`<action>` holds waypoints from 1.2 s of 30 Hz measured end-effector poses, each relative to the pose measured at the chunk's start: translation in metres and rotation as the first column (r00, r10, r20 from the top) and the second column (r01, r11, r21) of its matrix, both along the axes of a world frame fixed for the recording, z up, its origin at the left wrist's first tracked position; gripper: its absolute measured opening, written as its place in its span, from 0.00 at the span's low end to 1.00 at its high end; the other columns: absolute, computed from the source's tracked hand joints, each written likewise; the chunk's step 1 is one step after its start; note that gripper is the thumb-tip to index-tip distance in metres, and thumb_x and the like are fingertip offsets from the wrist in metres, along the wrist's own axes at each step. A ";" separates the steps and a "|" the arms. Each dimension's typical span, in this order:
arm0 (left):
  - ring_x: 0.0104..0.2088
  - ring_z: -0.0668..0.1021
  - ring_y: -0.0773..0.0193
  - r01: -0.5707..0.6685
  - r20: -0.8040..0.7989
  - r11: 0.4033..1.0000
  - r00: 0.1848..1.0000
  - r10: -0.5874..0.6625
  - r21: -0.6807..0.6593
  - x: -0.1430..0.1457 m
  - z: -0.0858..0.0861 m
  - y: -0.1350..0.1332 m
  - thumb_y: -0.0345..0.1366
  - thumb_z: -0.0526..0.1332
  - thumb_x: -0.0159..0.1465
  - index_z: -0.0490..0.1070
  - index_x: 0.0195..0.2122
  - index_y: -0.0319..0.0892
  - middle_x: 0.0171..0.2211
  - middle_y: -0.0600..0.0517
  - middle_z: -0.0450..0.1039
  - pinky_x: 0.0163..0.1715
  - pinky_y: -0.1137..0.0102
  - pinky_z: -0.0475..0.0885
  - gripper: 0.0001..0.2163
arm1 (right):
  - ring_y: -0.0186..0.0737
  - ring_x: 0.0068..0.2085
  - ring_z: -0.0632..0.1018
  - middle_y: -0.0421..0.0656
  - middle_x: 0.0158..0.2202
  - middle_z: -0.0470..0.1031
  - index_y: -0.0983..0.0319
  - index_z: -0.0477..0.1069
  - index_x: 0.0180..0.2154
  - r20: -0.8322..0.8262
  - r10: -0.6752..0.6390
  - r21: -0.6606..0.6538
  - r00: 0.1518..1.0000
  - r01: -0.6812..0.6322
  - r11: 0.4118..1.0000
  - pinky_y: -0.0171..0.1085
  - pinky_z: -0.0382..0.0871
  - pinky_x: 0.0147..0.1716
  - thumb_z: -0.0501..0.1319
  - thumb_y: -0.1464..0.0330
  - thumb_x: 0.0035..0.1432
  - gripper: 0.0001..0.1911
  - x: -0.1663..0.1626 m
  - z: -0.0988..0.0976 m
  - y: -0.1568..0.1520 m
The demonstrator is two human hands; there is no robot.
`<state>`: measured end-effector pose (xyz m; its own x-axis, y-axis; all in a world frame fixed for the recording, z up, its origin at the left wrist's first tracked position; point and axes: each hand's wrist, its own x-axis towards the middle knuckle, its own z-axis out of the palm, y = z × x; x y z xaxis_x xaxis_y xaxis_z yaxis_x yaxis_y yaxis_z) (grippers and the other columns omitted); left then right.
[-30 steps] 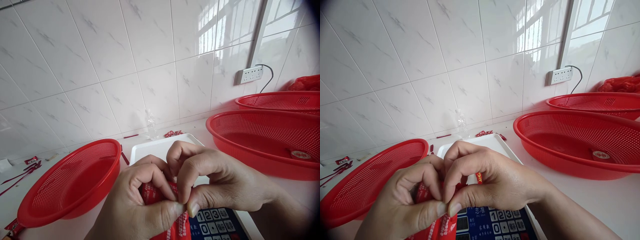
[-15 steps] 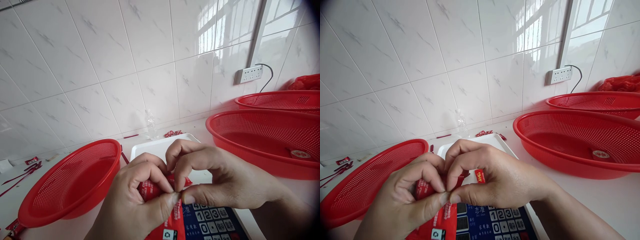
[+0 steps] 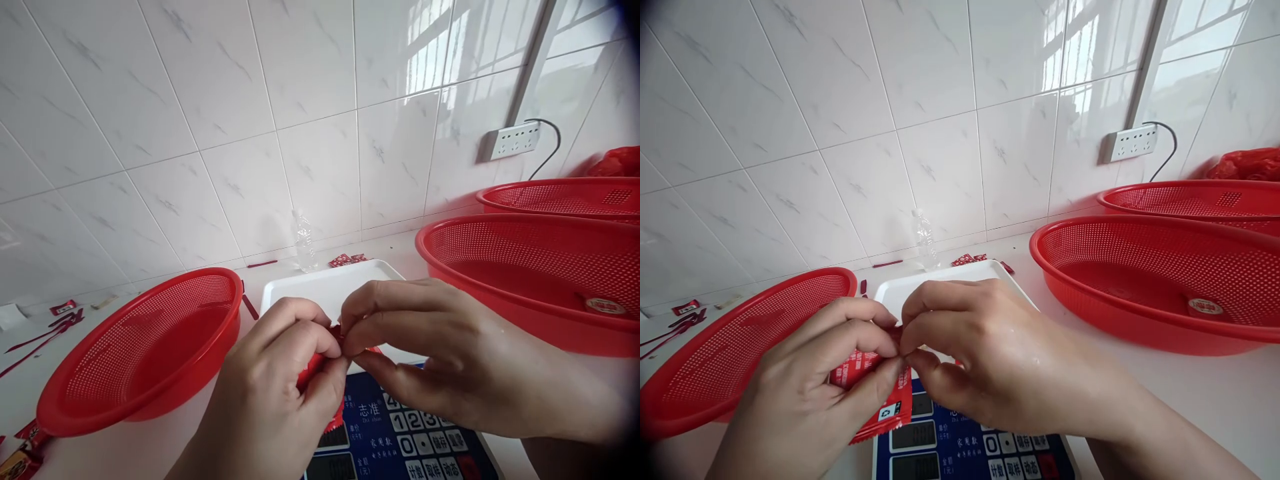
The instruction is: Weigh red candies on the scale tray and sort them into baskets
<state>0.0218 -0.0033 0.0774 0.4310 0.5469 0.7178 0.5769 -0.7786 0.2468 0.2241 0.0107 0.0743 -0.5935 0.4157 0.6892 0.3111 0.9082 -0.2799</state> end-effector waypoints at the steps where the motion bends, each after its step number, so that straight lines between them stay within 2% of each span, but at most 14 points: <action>1: 0.31 0.77 0.75 -0.006 -0.004 1.000 1.000 0.006 0.007 0.001 -0.001 0.000 0.22 0.61 0.60 0.70 0.28 0.43 0.34 0.59 0.74 0.29 0.83 0.71 0.09 | 0.31 0.35 0.74 0.40 0.39 0.75 0.63 0.74 0.38 0.018 -0.025 0.016 1.000 0.025 1.000 0.32 0.68 0.34 0.59 0.77 0.62 0.07 0.000 -0.001 0.000; 7: 0.27 0.78 0.71 -0.006 -0.013 1.000 1.000 0.006 -0.022 0.005 0.000 0.002 0.21 0.59 0.59 0.70 0.26 0.41 0.31 0.55 0.74 0.22 0.78 0.69 0.09 | 0.33 0.33 0.74 0.41 0.38 0.75 0.62 0.74 0.38 0.093 -0.142 0.121 0.985 0.131 0.984 0.34 0.65 0.30 0.58 0.77 0.62 0.08 0.001 -0.006 -0.003; 13: 0.25 0.76 0.70 -0.048 -0.068 0.979 0.997 0.035 -0.196 0.008 0.001 0.005 0.18 0.58 0.55 0.69 0.24 0.41 0.29 0.56 0.72 0.20 0.76 0.67 0.10 | 0.35 0.32 0.73 0.44 0.35 0.75 0.63 0.73 0.32 0.192 -0.194 0.225 0.962 0.149 0.963 0.36 0.64 0.29 0.54 0.78 0.64 0.12 -0.006 -0.008 -0.001; 19: 0.24 0.74 0.71 -0.056 -0.053 0.948 0.998 0.042 -0.314 0.010 -0.002 0.009 0.17 0.58 0.52 0.64 0.22 0.41 0.27 0.58 0.70 0.20 0.78 0.66 0.11 | 0.36 0.27 0.67 0.41 0.30 0.72 0.63 0.71 0.28 0.193 -0.212 0.311 0.958 0.145 0.939 0.38 0.59 0.25 0.53 0.79 0.59 0.12 -0.011 -0.010 0.003; 22: 0.25 0.75 0.71 -0.035 -0.048 0.928 0.999 0.019 -0.372 0.007 -0.001 0.011 0.19 0.59 0.54 0.66 0.23 0.42 0.28 0.58 0.71 0.21 0.78 0.67 0.10 | 0.35 0.28 0.69 0.43 0.33 0.73 0.64 0.72 0.31 0.201 -0.170 0.245 0.965 0.118 0.962 0.37 0.61 0.24 0.53 0.78 0.59 0.10 -0.010 -0.008 0.003; 26: 0.28 0.77 0.72 0.040 0.001 0.944 0.999 -0.042 -0.328 0.001 0.002 0.010 0.22 0.62 0.57 0.70 0.26 0.43 0.31 0.58 0.73 0.25 0.80 0.71 0.09 | 0.31 0.29 0.71 0.42 0.34 0.72 0.65 0.72 0.32 0.088 -0.021 0.065 0.996 0.015 0.998 0.32 0.64 0.26 0.56 0.78 0.60 0.08 -0.005 -0.003 0.003; 31: 0.30 0.79 0.71 0.097 0.034 0.965 0.995 -0.092 -0.245 -0.006 0.009 0.002 0.25 0.65 0.58 0.73 0.27 0.45 0.33 0.58 0.76 0.28 0.81 0.74 0.08 | 0.30 0.33 0.74 0.41 0.34 0.71 0.66 0.73 0.33 -0.142 0.113 -0.034 0.983 -0.119 0.992 0.29 0.70 0.31 0.58 0.83 0.54 0.09 -0.001 0.003 0.004; 36: 0.30 0.79 0.73 0.107 0.038 0.970 0.994 -0.101 -0.219 -0.009 0.011 -0.002 0.24 0.66 0.58 0.72 0.27 0.46 0.32 0.59 0.76 0.28 0.82 0.73 0.09 | 0.29 0.33 0.76 0.40 0.33 0.72 0.65 0.75 0.33 -0.181 0.137 -0.096 0.974 -0.156 0.983 0.28 0.72 0.31 0.59 0.84 0.51 0.12 -0.001 0.008 0.001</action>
<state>0.0124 -0.0055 0.0883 0.4765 0.6459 0.5964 0.4867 -0.7587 0.4329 0.2231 0.0113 0.0821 -0.5296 0.4113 0.7419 0.1154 0.9014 -0.4174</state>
